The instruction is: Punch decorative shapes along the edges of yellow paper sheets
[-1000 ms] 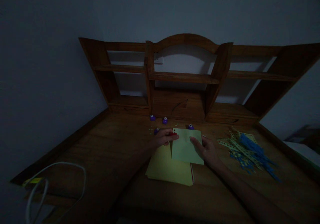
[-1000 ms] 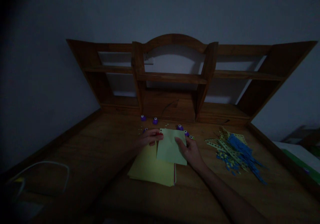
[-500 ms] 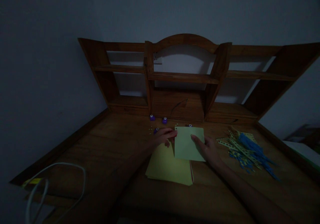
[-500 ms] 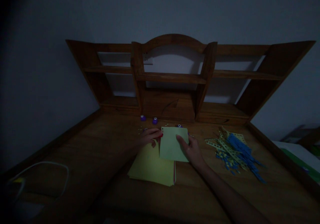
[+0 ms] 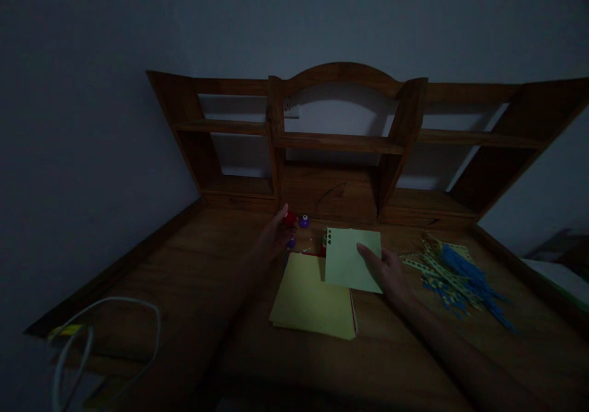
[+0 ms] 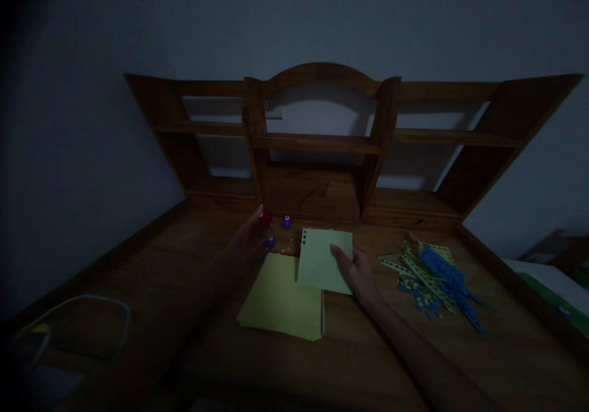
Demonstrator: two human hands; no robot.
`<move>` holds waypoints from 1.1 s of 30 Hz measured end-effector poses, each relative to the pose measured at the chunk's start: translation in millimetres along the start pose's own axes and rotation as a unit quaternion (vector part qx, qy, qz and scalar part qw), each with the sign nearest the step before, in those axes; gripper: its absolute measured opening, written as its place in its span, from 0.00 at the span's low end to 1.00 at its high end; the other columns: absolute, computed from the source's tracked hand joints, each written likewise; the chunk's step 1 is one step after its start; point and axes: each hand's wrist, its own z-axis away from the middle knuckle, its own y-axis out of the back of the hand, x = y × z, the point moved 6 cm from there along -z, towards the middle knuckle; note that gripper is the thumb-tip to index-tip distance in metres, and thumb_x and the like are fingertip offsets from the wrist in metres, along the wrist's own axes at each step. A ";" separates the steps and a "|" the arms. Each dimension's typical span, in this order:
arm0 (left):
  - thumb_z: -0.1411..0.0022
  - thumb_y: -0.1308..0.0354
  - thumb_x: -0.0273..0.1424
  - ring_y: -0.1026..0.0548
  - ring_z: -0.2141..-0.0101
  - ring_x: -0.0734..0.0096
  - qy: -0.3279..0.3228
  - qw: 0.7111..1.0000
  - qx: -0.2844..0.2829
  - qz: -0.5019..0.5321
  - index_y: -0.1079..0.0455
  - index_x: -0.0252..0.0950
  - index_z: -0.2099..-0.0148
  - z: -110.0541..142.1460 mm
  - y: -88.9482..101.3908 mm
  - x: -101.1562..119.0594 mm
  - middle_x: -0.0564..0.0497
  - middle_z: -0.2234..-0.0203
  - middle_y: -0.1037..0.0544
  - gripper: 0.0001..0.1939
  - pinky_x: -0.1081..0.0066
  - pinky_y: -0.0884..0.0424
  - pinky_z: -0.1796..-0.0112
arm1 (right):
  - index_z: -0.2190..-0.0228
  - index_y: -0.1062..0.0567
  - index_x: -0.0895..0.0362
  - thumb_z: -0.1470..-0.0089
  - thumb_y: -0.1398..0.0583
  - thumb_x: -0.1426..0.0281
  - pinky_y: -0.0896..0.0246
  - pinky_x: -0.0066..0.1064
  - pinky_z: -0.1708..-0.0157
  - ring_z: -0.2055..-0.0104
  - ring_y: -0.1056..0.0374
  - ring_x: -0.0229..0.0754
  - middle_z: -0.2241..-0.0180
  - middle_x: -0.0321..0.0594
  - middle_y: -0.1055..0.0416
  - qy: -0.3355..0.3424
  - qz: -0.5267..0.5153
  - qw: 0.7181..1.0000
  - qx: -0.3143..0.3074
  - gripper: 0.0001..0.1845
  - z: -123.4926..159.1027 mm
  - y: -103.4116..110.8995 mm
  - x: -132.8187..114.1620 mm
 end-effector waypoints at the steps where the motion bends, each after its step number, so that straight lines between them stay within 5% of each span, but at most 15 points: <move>1: 0.42 0.41 0.42 0.26 0.77 0.78 -0.003 1.000 0.006 0.030 0.31 0.33 0.67 -2.5 5.8 2.1 0.51 0.75 0.24 0.15 0.79 0.29 0.76 | 0.70 0.23 0.62 0.54 0.37 0.51 0.33 0.34 0.75 0.74 0.27 0.49 0.71 0.47 0.22 -0.002 -0.001 1.000 -0.001 0.24 0.1 -0.4 0.0; 9: 0.37 0.46 0.42 0.24 0.76 0.76 0.013 0.989 0.067 0.130 0.32 0.34 0.67 -15.9 38.7 -1.1 0.51 0.76 0.23 0.15 0.77 0.27 0.75 | 0.69 0.23 0.62 0.54 0.37 0.51 0.34 0.34 0.76 0.73 0.27 0.50 0.71 0.48 0.22 0.006 0.003 1.000 -0.011 0.25 -1.2 0.3 0.9; 24: 0.37 0.49 0.46 0.29 0.84 0.78 0.030 0.992 0.081 0.088 0.34 0.33 0.69 -23.1 62.0 -7.0 0.53 0.83 0.27 0.20 0.79 0.34 0.83 | 0.69 0.23 0.62 0.54 0.37 0.51 0.35 0.32 0.76 0.74 0.28 0.48 0.72 0.45 0.22 0.019 0.022 1.000 -0.005 0.25 -1.5 0.6 0.6; 33: 0.40 0.60 0.58 0.21 0.63 0.58 0.012 0.991 0.127 -0.048 0.32 0.29 0.57 -14.4 51.8 -3.3 0.37 0.65 0.20 0.35 0.66 0.25 0.64 | 0.70 0.23 0.62 0.55 0.37 0.49 0.35 0.32 0.77 0.75 0.28 0.48 0.72 0.46 0.22 0.008 0.018 1.000 -0.007 0.26 0.6 -1.5 -1.3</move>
